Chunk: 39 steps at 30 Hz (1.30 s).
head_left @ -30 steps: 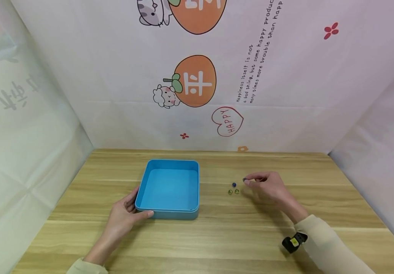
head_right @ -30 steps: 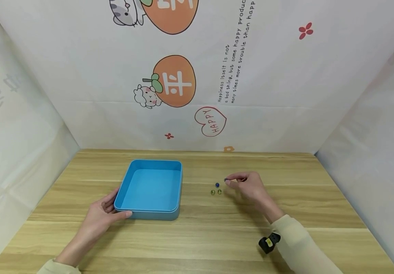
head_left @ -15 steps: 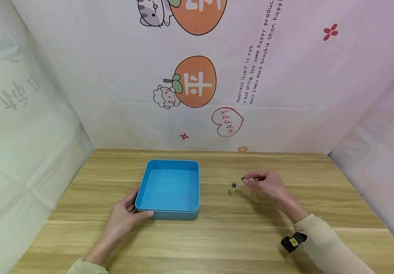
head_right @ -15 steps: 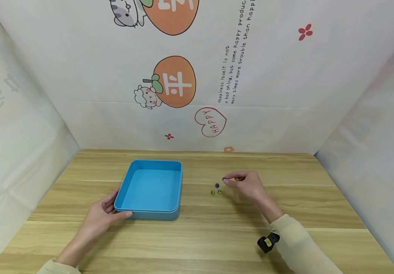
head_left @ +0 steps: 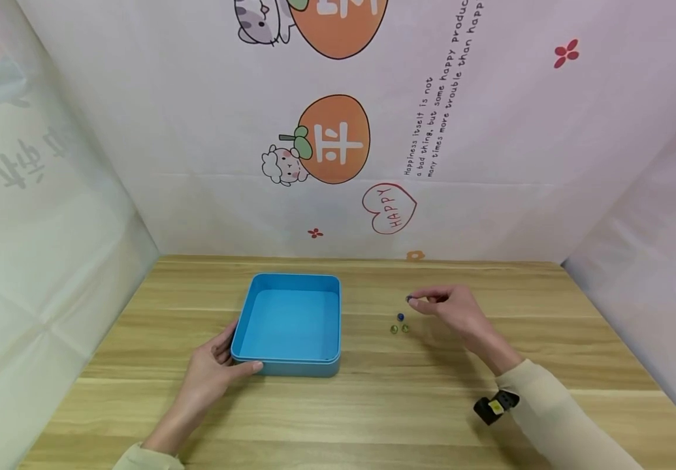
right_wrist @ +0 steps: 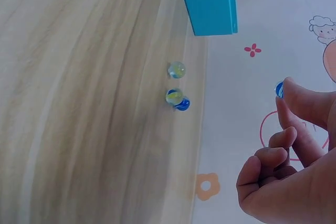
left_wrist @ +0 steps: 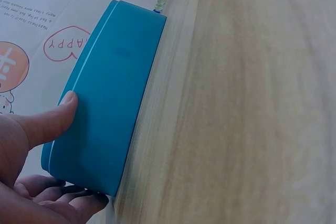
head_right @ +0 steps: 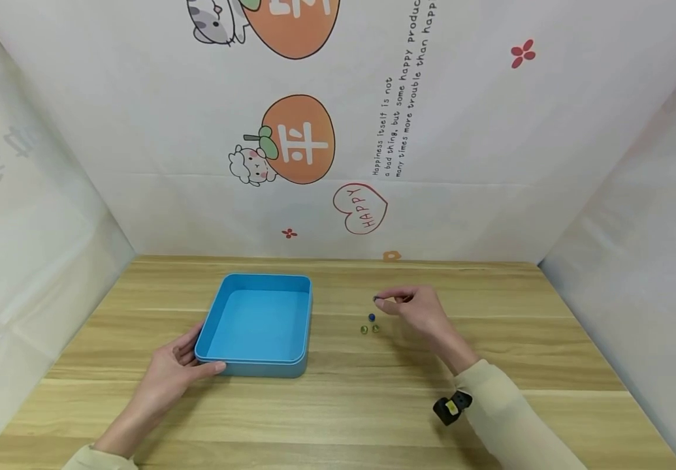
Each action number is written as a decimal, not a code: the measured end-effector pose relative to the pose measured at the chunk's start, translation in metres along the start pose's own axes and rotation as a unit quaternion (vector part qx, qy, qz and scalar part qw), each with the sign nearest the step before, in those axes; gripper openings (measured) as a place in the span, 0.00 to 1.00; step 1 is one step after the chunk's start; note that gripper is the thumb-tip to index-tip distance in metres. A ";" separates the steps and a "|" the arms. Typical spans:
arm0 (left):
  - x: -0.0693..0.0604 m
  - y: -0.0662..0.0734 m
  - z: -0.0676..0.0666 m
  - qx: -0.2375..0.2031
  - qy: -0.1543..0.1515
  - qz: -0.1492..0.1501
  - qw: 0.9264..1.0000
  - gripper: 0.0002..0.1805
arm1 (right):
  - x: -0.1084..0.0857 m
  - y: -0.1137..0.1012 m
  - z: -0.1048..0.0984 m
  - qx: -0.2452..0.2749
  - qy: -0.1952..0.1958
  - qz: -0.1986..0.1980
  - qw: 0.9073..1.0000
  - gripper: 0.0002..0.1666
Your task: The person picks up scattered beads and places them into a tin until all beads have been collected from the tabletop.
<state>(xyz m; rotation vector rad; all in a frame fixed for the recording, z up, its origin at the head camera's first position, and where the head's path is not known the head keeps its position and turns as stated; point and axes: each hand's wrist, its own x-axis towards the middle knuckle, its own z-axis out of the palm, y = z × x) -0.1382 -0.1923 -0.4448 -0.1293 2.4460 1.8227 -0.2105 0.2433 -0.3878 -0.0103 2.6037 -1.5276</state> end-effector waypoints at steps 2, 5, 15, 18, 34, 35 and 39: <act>0.000 0.000 0.000 0.001 0.000 0.000 1.000 0.58 | 0.001 -0.003 0.001 -0.002 0.000 -0.002 1.000 0.19; 0.001 0.000 0.000 0.002 0.001 0.000 1.000 0.58 | 0.002 -0.006 0.001 -0.001 -0.004 -0.004 1.000 0.19; 0.001 0.000 0.001 0.008 0.004 -0.001 1.000 0.58 | 0.005 -0.013 0.006 0.006 -0.001 -0.019 1.000 0.17; 0.002 -0.001 0.001 0.011 0.004 0.000 1.000 0.58 | 0.007 -0.015 0.008 0.009 -0.002 -0.019 1.000 0.17; 0.000 0.000 0.000 0.003 0.001 0.002 1.000 0.57 | 0.013 -0.030 0.017 0.014 -0.012 -0.034 0.999 0.16; 0.000 0.000 0.000 0.002 0.003 0.002 1.000 0.57 | 0.013 -0.032 0.017 0.013 -0.012 -0.035 0.999 0.16; -0.001 0.000 0.000 -0.004 0.005 0.005 1.000 0.57 | 0.015 -0.036 0.019 0.012 -0.013 -0.034 0.999 0.16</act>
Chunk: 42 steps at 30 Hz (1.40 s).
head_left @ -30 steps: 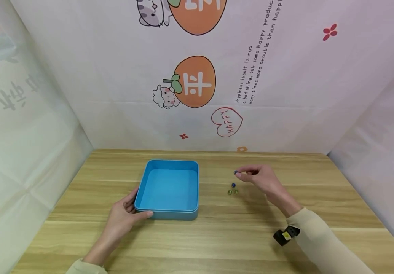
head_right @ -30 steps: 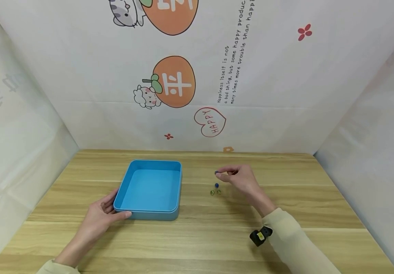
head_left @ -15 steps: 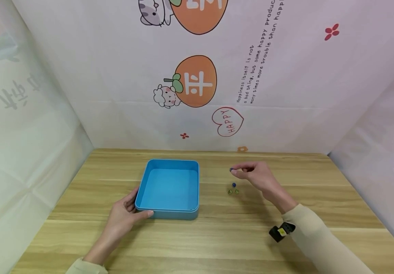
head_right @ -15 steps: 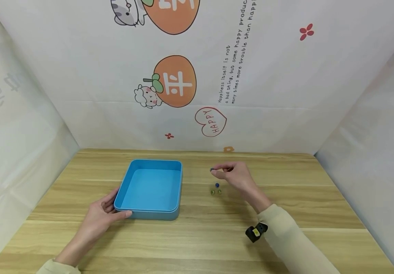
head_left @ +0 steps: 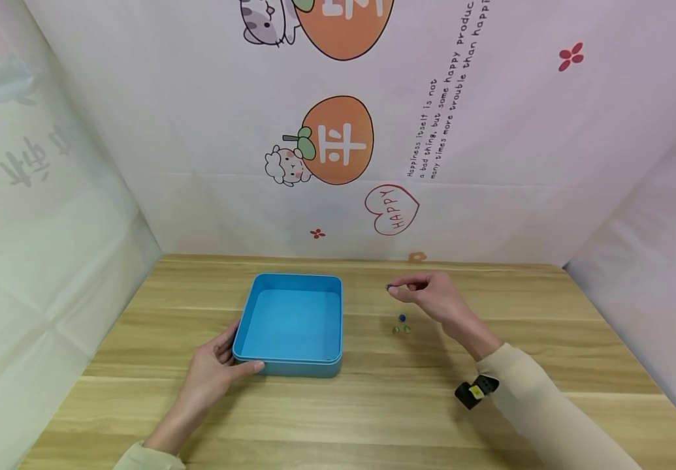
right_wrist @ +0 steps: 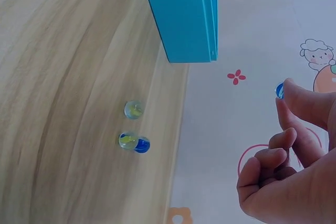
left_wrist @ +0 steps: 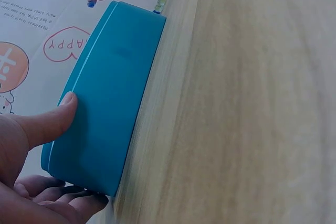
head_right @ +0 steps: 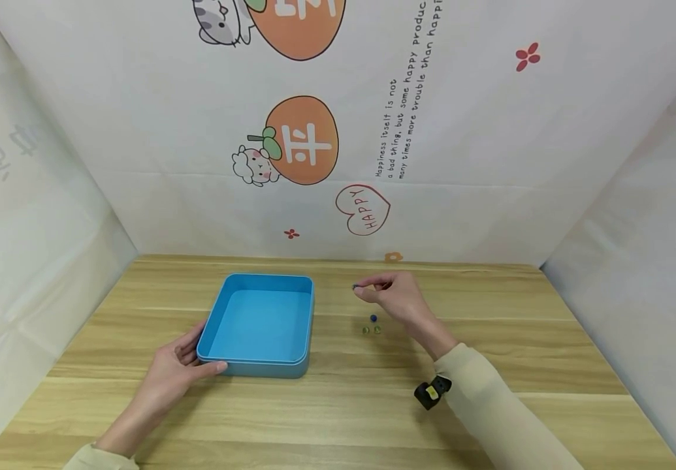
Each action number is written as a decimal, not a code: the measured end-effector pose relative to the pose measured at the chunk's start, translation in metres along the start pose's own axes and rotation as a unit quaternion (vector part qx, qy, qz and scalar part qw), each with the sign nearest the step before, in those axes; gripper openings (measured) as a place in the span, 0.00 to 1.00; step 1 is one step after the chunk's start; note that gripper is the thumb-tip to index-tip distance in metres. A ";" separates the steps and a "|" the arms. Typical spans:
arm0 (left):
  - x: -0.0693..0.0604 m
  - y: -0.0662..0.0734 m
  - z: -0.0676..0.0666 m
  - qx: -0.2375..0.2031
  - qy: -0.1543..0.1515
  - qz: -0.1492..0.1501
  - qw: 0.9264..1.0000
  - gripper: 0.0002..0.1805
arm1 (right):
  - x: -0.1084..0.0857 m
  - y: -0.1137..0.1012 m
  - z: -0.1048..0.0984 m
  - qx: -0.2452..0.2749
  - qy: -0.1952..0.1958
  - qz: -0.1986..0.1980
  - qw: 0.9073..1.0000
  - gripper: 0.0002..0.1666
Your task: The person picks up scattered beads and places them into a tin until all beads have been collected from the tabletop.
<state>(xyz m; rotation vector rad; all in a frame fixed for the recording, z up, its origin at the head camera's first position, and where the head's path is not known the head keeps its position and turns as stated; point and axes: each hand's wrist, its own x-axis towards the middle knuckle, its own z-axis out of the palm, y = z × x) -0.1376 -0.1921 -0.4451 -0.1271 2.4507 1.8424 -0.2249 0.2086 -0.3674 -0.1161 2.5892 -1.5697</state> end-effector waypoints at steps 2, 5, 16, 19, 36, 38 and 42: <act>0.000 0.000 0.000 -0.002 0.000 0.002 1.000 0.57 | 0.001 -0.001 0.001 0.001 -0.001 0.001 1.000 0.16; -0.001 0.000 0.000 -0.001 0.001 0.002 1.000 0.57 | 0.002 -0.002 0.002 0.002 -0.003 -0.002 1.000 0.16; -0.001 0.000 0.000 -0.001 -0.001 -0.002 1.000 0.57 | 0.005 -0.011 0.010 -0.004 -0.017 -0.011 1.000 0.16; -0.001 0.000 0.000 0.000 -0.001 -0.002 1.000 0.57 | 0.007 -0.014 0.013 -0.002 -0.015 -0.012 1.000 0.16; -0.002 -0.001 0.000 0.000 -0.001 0.002 1.000 0.57 | 0.012 -0.028 0.028 -0.006 -0.029 -0.030 0.999 0.14; -0.001 -0.001 0.000 0.001 0.000 0.002 1.000 0.57 | 0.013 -0.029 0.031 -0.006 -0.030 -0.032 0.999 0.13; -0.001 -0.001 0.000 0.002 0.001 -0.001 1.000 0.57 | 0.015 -0.032 0.034 0.004 -0.037 -0.028 0.999 0.13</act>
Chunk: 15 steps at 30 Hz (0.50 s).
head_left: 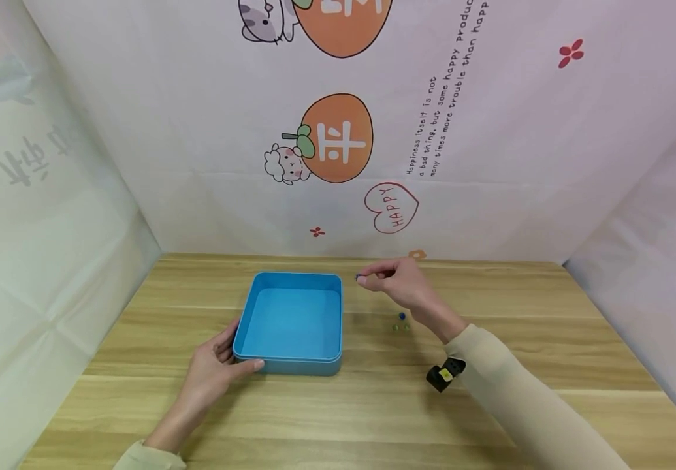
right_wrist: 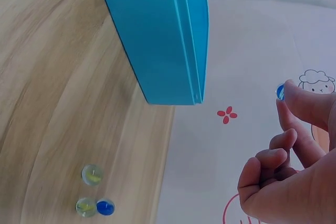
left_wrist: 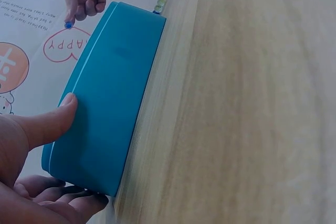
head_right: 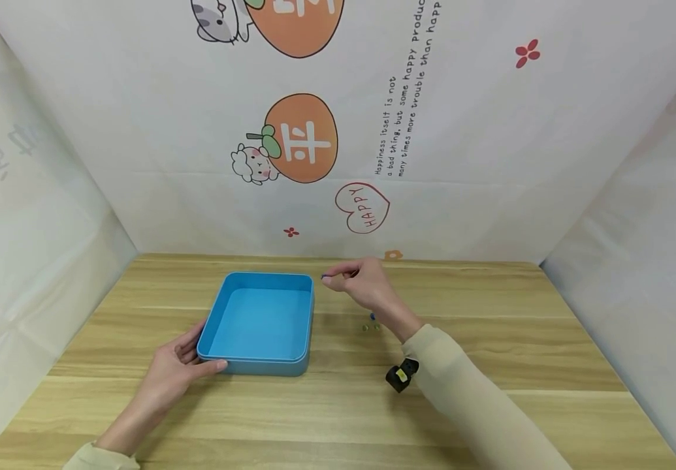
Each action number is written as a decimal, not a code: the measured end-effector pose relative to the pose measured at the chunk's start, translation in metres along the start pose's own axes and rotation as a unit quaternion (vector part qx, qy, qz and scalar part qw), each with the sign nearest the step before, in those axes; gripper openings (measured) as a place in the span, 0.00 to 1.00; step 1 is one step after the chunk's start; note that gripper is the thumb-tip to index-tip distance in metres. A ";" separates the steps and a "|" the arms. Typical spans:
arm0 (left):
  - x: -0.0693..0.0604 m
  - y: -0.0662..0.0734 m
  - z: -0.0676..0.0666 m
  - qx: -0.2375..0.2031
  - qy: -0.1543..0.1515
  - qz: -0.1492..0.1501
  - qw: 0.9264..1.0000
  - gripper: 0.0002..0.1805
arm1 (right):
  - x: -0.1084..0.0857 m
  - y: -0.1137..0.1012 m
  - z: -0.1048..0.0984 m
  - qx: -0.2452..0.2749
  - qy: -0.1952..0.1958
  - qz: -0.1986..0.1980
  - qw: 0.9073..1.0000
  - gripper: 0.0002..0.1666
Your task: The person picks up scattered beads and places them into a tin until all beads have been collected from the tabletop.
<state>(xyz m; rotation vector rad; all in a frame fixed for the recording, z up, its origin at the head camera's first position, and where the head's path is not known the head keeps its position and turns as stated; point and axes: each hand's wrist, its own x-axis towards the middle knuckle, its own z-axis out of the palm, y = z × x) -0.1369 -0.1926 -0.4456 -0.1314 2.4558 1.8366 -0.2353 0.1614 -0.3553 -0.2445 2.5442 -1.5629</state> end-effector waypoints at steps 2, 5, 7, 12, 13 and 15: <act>0.000 0.000 0.000 -0.001 0.000 0.000 1.000 0.57 | 0.002 -0.002 0.002 0.008 -0.003 0.000 1.000 0.13; 0.001 0.000 0.000 0.001 0.000 0.001 1.000 0.57 | 0.004 -0.005 0.005 0.016 -0.007 0.000 1.000 0.13; 0.001 0.000 0.000 0.002 0.001 0.002 1.000 0.57 | 0.005 -0.007 0.008 0.016 -0.010 -0.002 1.000 0.13; 0.001 -0.001 0.000 0.003 0.001 0.002 1.000 0.57 | 0.009 -0.012 0.015 0.013 -0.010 -0.008 1.000 0.11; 0.001 -0.001 0.000 0.003 0.000 0.002 1.000 0.57 | 0.010 -0.013 0.017 0.013 -0.009 -0.010 1.000 0.11; 0.001 -0.001 0.000 0.003 -0.002 0.003 1.000 0.57 | 0.012 -0.015 0.020 0.012 -0.009 -0.013 1.000 0.10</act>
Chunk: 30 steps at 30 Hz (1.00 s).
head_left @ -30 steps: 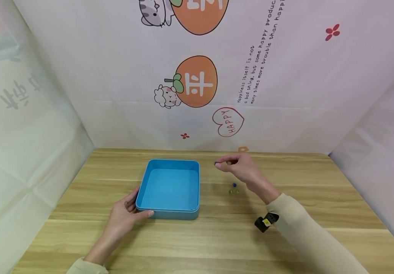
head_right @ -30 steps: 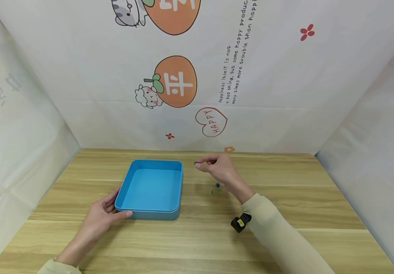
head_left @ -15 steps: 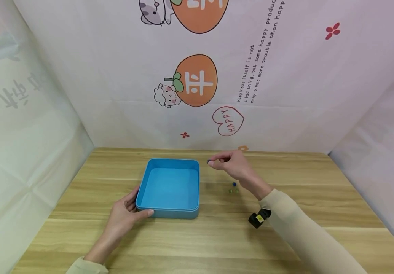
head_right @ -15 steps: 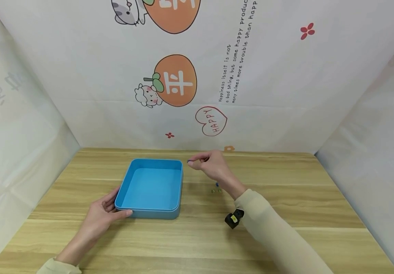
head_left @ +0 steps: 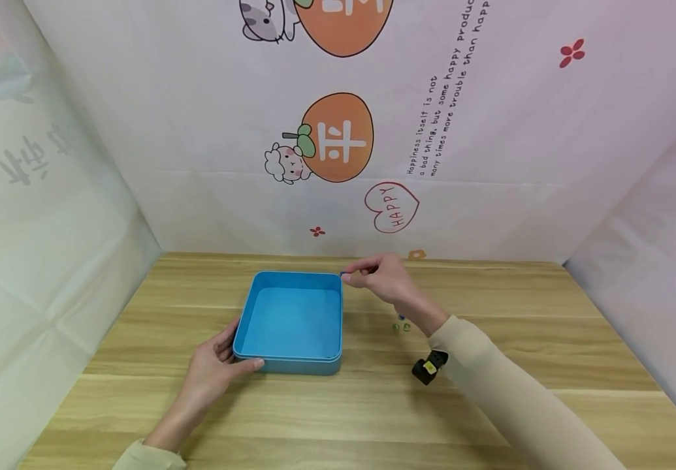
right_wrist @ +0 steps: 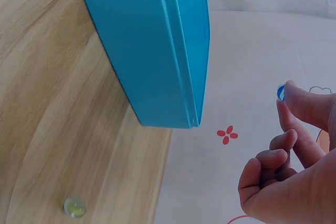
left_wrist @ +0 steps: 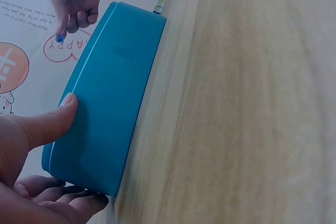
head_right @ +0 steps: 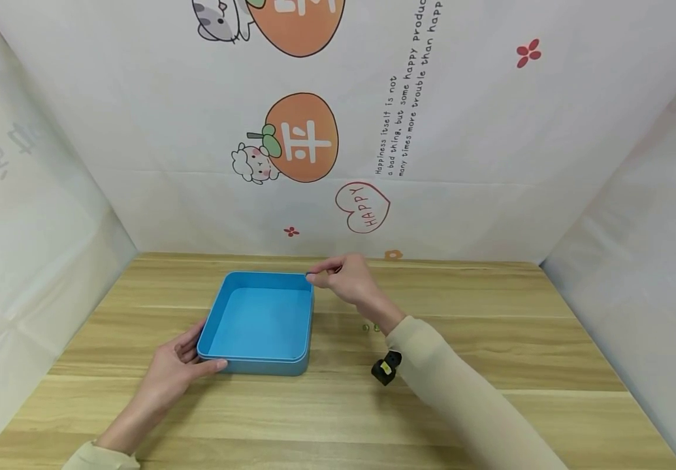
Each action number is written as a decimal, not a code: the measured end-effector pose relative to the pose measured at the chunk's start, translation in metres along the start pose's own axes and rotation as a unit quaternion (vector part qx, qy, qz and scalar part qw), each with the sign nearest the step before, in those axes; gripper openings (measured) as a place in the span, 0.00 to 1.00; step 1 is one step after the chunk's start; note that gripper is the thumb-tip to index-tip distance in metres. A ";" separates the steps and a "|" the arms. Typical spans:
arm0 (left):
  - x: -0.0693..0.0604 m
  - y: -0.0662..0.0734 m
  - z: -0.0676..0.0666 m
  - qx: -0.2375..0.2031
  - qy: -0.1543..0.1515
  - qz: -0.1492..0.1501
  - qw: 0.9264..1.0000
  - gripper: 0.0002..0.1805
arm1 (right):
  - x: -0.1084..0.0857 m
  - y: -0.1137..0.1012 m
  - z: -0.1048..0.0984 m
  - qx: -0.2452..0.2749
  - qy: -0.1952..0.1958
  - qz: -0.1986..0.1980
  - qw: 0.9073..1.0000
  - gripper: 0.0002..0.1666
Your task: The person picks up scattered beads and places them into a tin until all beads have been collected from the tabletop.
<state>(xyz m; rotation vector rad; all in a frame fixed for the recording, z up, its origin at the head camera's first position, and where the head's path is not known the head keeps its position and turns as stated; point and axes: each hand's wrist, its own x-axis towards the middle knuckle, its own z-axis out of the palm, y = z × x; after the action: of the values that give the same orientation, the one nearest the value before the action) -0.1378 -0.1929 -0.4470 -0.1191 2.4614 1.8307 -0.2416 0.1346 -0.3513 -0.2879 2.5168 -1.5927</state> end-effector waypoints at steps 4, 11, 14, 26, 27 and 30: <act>0.000 0.000 0.000 -0.001 -0.002 -0.002 1.000 0.57 | 0.004 -0.002 0.006 0.000 -0.007 0.000 1.000 0.10; 0.000 0.002 0.000 -0.003 0.002 -0.005 1.000 0.57 | 0.009 -0.004 0.018 -0.002 -0.011 0.002 1.000 0.09; -0.001 0.002 0.000 -0.002 0.002 -0.006 1.000 0.56 | 0.011 -0.004 0.023 -0.005 -0.012 0.000 1.000 0.07; 0.001 0.003 0.001 0.000 0.001 -0.007 1.000 0.57 | 0.017 -0.003 0.049 -0.005 -0.015 -0.010 1.000 0.06; 0.001 0.003 0.001 0.000 0.001 -0.007 1.000 0.57 | 0.017 -0.002 0.051 -0.004 -0.017 -0.011 1.000 0.06; 0.001 0.003 0.002 0.001 0.000 -0.008 1.000 0.57 | 0.019 -0.002 0.057 -0.006 -0.023 -0.012 1.000 0.06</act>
<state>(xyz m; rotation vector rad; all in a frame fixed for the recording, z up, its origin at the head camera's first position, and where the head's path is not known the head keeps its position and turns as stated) -0.1386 -0.1904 -0.4445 -0.1388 2.4557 1.8225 -0.2467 0.0793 -0.3738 -0.3545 2.4979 -1.5624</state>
